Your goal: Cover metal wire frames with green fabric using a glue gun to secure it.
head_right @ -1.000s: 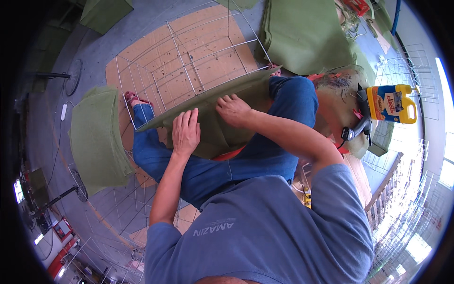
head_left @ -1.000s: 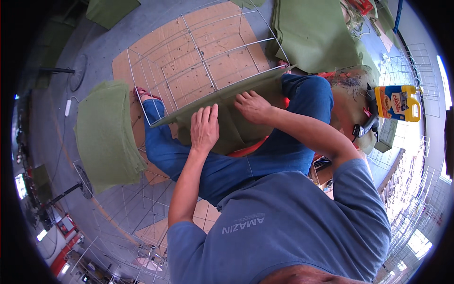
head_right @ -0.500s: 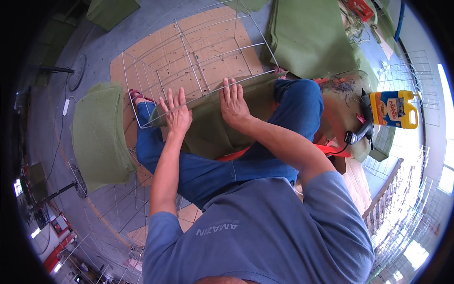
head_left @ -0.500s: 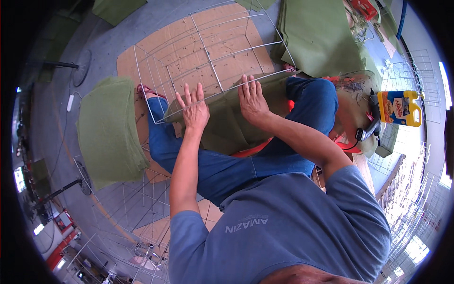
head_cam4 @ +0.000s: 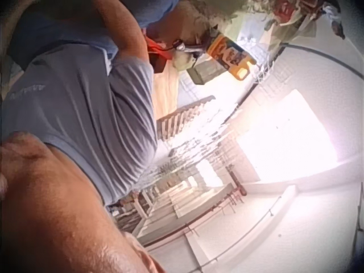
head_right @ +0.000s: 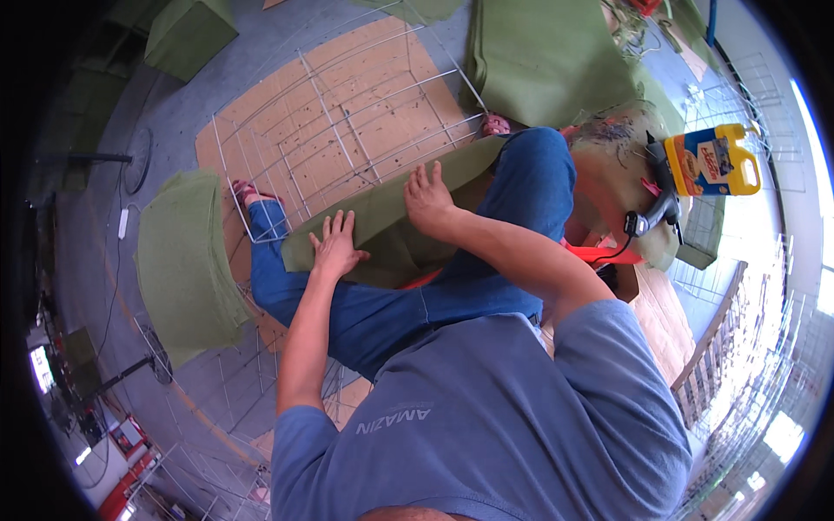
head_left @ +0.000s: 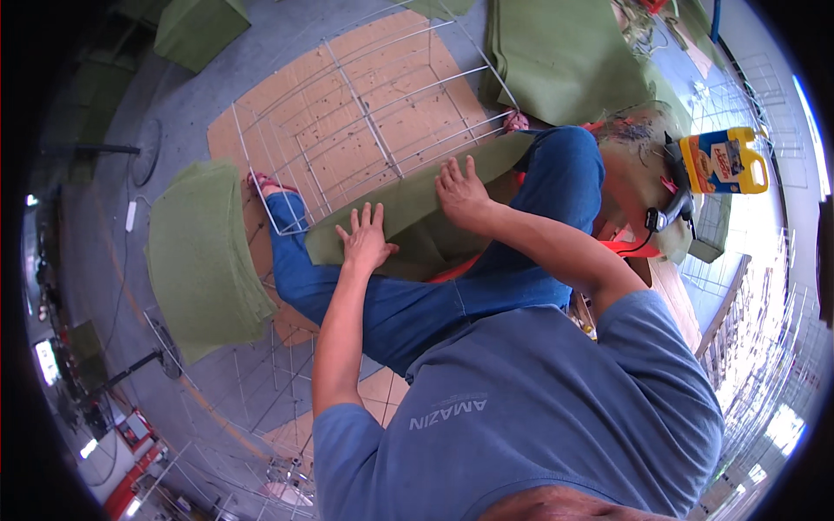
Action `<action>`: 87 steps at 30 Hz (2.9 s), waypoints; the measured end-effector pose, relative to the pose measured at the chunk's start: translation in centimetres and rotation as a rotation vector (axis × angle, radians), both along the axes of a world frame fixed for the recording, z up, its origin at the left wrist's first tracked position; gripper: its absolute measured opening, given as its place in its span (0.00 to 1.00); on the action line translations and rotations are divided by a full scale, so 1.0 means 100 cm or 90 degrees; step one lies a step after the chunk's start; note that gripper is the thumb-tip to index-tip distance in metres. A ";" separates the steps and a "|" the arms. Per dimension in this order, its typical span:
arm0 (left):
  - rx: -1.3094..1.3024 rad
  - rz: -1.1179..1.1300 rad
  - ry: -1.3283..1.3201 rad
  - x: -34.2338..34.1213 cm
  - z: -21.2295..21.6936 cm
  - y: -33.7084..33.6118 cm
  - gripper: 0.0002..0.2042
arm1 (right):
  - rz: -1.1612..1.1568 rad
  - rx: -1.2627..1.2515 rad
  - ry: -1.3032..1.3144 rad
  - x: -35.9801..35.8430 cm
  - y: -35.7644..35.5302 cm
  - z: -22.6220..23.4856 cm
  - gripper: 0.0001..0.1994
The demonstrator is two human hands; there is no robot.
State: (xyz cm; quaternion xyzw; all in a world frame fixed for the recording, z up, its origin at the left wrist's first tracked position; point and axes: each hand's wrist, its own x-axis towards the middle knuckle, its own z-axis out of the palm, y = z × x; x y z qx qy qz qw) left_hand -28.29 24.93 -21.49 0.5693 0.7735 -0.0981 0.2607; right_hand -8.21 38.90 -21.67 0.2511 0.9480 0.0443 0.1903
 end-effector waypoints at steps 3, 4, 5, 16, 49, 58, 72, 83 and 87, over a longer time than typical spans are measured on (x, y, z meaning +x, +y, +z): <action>0.086 0.034 -0.027 -0.001 0.023 0.001 0.44 | -0.047 -0.032 0.142 0.013 -0.007 0.052 0.28; 0.142 0.016 -0.022 -0.004 0.024 0.006 0.44 | -0.074 -0.062 0.266 0.022 -0.004 0.074 0.27; 0.148 0.001 -0.030 -0.006 0.026 0.013 0.44 | -0.088 -0.053 0.261 0.036 -0.001 0.098 0.27; 0.282 -0.034 0.023 -0.032 -0.042 0.045 0.20 | -0.777 0.368 0.377 0.346 0.024 0.163 0.25; 0.707 0.445 -0.906 0.059 0.117 0.020 0.20 | -0.603 -0.896 0.829 0.037 -0.027 0.184 0.14; 0.666 0.556 -0.693 0.026 0.085 -0.024 0.16 | -0.529 -1.346 0.683 -0.048 -0.058 0.132 0.29; 0.679 0.475 -0.597 -0.004 0.071 -0.050 0.13 | -0.425 -1.424 0.572 -0.038 -0.040 0.137 0.39; 0.729 0.624 -0.811 0.002 0.054 -0.032 0.18 | -0.485 -1.401 0.599 -0.059 -0.048 0.121 0.32; 0.747 0.737 -0.662 -0.014 0.039 -0.046 0.19 | -0.456 -1.407 0.556 -0.091 -0.058 0.107 0.31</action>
